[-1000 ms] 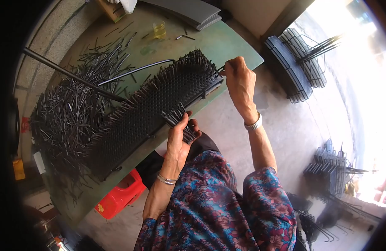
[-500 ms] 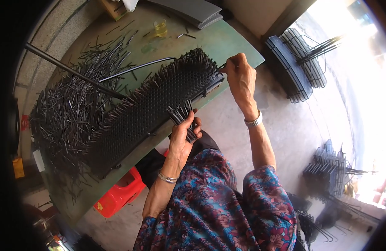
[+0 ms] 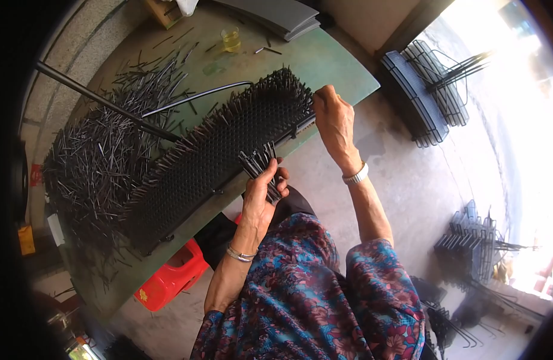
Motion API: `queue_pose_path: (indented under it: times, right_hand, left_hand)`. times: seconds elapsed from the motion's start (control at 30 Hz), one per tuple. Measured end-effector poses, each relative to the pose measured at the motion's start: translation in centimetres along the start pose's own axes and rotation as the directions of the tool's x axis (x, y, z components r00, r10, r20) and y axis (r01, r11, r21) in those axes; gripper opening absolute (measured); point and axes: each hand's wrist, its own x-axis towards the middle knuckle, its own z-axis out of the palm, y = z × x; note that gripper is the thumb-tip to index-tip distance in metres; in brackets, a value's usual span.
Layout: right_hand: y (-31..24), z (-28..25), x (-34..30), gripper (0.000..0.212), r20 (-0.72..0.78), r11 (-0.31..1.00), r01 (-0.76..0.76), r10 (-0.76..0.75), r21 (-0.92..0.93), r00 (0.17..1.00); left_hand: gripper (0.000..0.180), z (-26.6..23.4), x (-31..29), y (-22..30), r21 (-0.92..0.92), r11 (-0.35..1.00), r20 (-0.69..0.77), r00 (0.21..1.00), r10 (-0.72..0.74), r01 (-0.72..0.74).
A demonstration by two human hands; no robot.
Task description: The recorder is picking up individual metal pins from a large pile and inserting them into holes on a perforated metal tray.
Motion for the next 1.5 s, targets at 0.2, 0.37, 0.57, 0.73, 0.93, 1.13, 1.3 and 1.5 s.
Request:
queue_pose_path:
  times: [0.2,0.37,0.57,0.73,0.93,1.13,1.3,1.5]
  right_hand:
    - [0.0,-0.2,-0.4,0.015,-0.062,0.993,0.085,-0.09,-0.085,0.994]
    - [-0.7,-0.1,-1.7,0.018,-0.097,0.975,0.078,-0.1,-0.21,0.99]
    - [-4.1,-1.7,-3.8,0.029,0.492,0.928,-0.205,0.028,0.31,0.87]
    - [-4.9,-1.6,-4.1,0.027,0.608,0.893,-0.275,0.003,0.355,0.794]
    - [-5.6,-2.3,-4.0,0.023,0.633,0.886,-0.337,0.066,0.318,0.771]
    - [-5.7,-2.3,-4.2,0.023,0.637,0.857,-0.389,0.096,0.337,0.765]
    - [-5.5,-2.5,-3.9,0.023,0.64,0.846,-0.408,0.108,0.342,0.761]
    - [-5.3,-2.6,-3.7,0.024,0.62,0.878,-0.332,0.052,0.345,0.783]
  left_hand:
    - [0.027,0.2,-0.2,0.1,-0.02,1.0,-0.003,1.0,0.023,-0.023]
    - [0.028,0.8,-0.5,0.5,0.015,0.999,0.009,0.999,0.045,-0.045]
    - [0.029,1.2,-0.6,0.7,0.073,0.991,0.013,0.994,0.108,-0.109]
    - [0.024,1.6,-0.9,0.7,0.102,0.989,0.033,0.994,0.104,-0.106]
    - [0.023,1.6,-1.3,1.2,0.165,0.984,0.01,0.998,0.064,-0.065]
    - [0.024,1.6,-1.2,1.0,0.157,0.984,0.025,0.997,0.079,-0.081]
    - [0.024,2.1,-1.5,1.3,0.182,0.978,0.017,0.995,0.103,-0.105]
    - [0.022,1.9,-1.3,1.6,0.185,0.978,0.024,0.995,0.094,-0.097]
